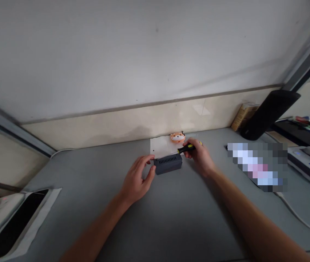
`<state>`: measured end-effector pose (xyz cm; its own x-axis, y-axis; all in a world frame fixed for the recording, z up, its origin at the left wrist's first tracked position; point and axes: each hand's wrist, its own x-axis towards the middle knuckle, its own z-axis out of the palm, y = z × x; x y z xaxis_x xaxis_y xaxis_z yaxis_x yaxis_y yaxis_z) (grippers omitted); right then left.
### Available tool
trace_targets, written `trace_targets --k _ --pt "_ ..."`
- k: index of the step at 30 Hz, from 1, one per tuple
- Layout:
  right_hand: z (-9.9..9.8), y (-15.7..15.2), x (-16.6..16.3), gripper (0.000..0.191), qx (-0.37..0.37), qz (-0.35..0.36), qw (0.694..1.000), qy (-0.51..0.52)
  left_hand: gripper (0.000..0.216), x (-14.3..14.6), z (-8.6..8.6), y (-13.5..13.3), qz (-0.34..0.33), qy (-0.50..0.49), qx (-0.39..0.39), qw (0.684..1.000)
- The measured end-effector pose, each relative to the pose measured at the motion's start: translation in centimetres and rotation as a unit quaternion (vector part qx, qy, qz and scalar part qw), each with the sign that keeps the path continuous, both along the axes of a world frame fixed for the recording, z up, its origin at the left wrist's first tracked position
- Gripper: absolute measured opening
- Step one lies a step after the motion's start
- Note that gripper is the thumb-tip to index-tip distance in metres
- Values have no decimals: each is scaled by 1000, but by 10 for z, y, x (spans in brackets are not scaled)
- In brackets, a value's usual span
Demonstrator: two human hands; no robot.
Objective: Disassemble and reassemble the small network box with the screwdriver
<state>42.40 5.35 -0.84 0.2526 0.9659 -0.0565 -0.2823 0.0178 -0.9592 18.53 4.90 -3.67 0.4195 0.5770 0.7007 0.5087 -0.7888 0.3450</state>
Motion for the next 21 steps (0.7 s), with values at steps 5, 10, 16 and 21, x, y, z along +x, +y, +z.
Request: trace_targets --k 5,10,16,21 --pt "3 0 1 29 5 2 1000 -10 25 -2 1 1 -7 35 26 999" --pt "4 -1 2 30 19 12 999 -23 25 -2 3 3 -3 59 48 997" --pt "2 -1 3 31 23 21 999 -21 20 -4 6 6 3 80 78 994" --pt "1 1 1 29 20 -15 1000 -1 20 -7 7 8 -7 117 87 989"
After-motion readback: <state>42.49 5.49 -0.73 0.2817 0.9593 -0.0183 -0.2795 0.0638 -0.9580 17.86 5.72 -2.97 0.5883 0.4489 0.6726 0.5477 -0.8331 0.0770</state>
